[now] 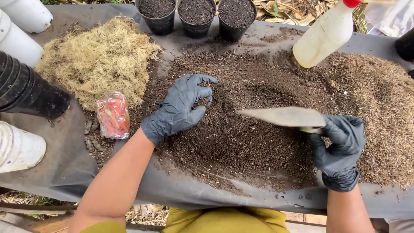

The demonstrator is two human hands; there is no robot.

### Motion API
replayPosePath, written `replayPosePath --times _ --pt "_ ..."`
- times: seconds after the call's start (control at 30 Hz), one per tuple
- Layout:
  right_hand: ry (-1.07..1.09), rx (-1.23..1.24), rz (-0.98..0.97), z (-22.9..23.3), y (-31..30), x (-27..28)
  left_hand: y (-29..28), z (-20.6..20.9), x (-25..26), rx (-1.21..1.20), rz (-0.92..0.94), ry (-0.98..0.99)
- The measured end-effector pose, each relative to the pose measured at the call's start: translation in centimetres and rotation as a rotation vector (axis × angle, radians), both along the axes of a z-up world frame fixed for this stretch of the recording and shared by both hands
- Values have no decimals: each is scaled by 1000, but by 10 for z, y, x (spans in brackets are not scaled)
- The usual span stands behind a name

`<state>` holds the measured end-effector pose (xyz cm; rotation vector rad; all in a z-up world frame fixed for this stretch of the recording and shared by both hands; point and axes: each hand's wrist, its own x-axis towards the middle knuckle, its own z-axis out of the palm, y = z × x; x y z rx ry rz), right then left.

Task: Preparing and leveling potting soil on a workbench using a hand trowel and gloved hands

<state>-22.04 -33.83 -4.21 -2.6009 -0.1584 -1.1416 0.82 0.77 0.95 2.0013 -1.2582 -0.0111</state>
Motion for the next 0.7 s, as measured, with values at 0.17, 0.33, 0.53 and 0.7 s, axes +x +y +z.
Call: replayPosePath --times 0.17,0.33,0.53,0.7 --pt "-59 -126 -11 1 4 19 0 3 4 -20 -52 -44" --pt "-132 -73 -239 -10 -7 11 -1 5 0 -28 -22 -26" --pt "-92 -135 -447 -1 -25 1 -2 1 3 -47 -29 12" --pt "295 12 -620 -13 -46 -3 -1 4 6 -14 -49 9"
